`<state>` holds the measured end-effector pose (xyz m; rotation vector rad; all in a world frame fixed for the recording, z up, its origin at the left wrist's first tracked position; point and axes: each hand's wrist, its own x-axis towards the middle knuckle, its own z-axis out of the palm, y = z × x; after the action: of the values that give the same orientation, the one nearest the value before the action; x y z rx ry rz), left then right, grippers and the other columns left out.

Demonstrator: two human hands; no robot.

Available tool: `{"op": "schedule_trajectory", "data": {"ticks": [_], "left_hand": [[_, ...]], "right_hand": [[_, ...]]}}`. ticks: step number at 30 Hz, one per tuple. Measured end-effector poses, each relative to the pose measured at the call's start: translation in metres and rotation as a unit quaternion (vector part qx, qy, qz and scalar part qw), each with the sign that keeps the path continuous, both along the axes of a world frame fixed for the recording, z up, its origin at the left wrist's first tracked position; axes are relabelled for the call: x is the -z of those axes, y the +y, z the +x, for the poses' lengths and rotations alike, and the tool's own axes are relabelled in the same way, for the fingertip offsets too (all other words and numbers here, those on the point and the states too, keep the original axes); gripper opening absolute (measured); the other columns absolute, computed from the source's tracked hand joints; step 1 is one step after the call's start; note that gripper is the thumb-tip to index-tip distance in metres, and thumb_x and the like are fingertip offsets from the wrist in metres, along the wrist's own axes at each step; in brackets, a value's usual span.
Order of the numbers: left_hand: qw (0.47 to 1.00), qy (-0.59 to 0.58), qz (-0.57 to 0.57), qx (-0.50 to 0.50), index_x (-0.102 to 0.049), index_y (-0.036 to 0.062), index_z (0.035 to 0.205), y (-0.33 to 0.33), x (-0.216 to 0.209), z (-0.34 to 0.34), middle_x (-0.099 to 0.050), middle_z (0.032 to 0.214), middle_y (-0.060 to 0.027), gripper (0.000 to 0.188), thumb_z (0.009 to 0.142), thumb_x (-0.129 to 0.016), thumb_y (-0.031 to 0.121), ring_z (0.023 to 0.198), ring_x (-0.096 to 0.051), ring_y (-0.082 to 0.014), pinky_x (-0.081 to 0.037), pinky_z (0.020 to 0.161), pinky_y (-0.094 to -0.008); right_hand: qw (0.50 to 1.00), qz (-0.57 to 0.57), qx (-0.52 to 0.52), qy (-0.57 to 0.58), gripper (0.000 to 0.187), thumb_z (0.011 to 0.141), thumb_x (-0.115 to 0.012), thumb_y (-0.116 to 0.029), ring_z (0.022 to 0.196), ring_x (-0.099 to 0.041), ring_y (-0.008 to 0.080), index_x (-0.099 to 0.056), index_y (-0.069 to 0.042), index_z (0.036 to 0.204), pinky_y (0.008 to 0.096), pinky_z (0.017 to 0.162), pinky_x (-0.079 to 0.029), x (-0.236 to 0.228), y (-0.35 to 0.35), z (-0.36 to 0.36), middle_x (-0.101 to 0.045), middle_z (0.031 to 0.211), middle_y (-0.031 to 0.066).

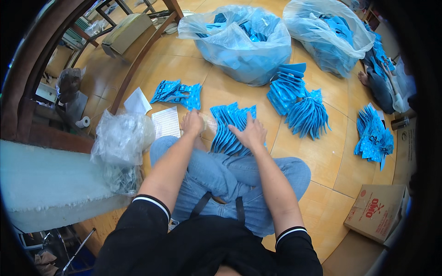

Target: The person sits on the floor and repeatedly picks up blue patterned face masks, folds them, and stacks them into bundles. The person then ties the bundles with rubber bands and places them into a plastic bag. Another person is visible in the background performing a similar task.

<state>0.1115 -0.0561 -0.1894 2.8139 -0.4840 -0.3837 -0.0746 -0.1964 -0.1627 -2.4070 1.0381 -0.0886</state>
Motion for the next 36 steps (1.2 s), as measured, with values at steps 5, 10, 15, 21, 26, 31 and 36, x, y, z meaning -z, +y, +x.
{"op": "schedule_trajectory", "data": {"ticks": [5,10,15,21,26,31,36], "left_hand": [[0.968,0.089,0.188,0.142,-0.057,0.0073,0.122,0.012,0.017,0.012,-0.059,0.122,-0.0161,0.037,0.085,-0.052,0.013,0.116,-0.054,-0.0323,-0.043,0.092,-0.0499],[0.970,0.067,0.193,0.129,-0.063,0.0054,0.113,0.003,0.019,0.011,-0.063,0.115,-0.0165,0.030,0.085,-0.053,0.011,0.109,-0.058,-0.0328,-0.046,0.087,-0.0455],[0.974,-0.011,-0.210,-0.078,-0.065,0.0037,0.099,-0.007,0.008,0.027,-0.068,0.086,-0.0130,0.022,0.090,-0.058,0.022,0.071,-0.065,-0.0233,-0.050,0.062,-0.0362],[0.804,0.110,-0.577,-0.098,-0.063,0.0016,0.098,-0.003,-0.066,0.026,-0.056,0.069,0.0015,0.024,0.097,-0.052,0.023,0.059,-0.046,-0.0039,-0.037,0.055,-0.0207],[0.845,0.089,-0.527,0.009,-0.064,0.0000,0.096,0.005,-0.111,0.025,-0.062,0.074,-0.0032,0.025,0.095,-0.053,0.023,0.066,-0.055,-0.0087,-0.043,0.058,-0.0242],[0.987,-0.058,-0.132,0.070,-0.064,0.0004,0.096,0.005,-0.050,0.006,-0.067,0.081,-0.0165,0.023,0.090,-0.055,0.021,0.081,-0.066,-0.0253,-0.050,0.070,-0.0393],[0.941,0.280,-0.189,0.010,-0.064,0.0032,0.097,-0.008,0.034,-0.029,-0.066,0.077,-0.0096,0.021,0.090,-0.050,0.018,0.065,-0.062,-0.0208,-0.049,0.060,-0.0345]], "right_hand": [[1.000,-0.008,-0.001,-0.010,0.096,0.071,-0.060,-0.069,0.109,-0.052,0.0372,-0.038,-0.004,0.139,0.0480,0.091,-0.038,0.002,0.000,-0.002,-0.054,0.117,0.0224],[1.000,0.009,0.003,-0.009,0.095,0.072,-0.060,-0.069,0.112,-0.051,0.0369,-0.038,-0.005,0.138,0.0481,0.093,-0.038,0.004,-0.002,-0.002,-0.054,0.119,0.0217],[1.000,0.012,0.006,-0.023,0.094,0.071,-0.061,-0.067,0.111,-0.051,0.0364,-0.038,-0.005,0.139,0.0486,0.092,-0.037,0.005,-0.001,-0.001,-0.054,0.119,0.0215],[1.000,0.007,0.012,-0.021,0.093,0.071,-0.062,-0.067,0.112,-0.051,0.0360,-0.039,-0.006,0.138,0.0492,0.092,-0.037,0.007,0.000,0.000,-0.054,0.118,0.0216],[1.000,0.024,0.005,-0.002,0.093,0.071,-0.062,-0.067,0.114,-0.050,0.0361,-0.039,-0.006,0.138,0.0490,0.093,-0.037,0.006,-0.001,0.001,-0.053,0.120,0.0219],[0.999,0.035,0.001,-0.005,0.094,0.071,-0.061,-0.068,0.117,-0.049,0.0371,-0.039,-0.006,0.138,0.0492,0.095,-0.037,-0.002,-0.003,0.001,-0.051,0.125,0.0227],[0.997,0.077,-0.018,-0.002,0.095,0.071,-0.061,-0.068,0.121,-0.046,0.0366,-0.038,-0.006,0.139,0.0497,0.098,-0.037,0.003,-0.013,-0.001,-0.050,0.128,0.0229]]}}
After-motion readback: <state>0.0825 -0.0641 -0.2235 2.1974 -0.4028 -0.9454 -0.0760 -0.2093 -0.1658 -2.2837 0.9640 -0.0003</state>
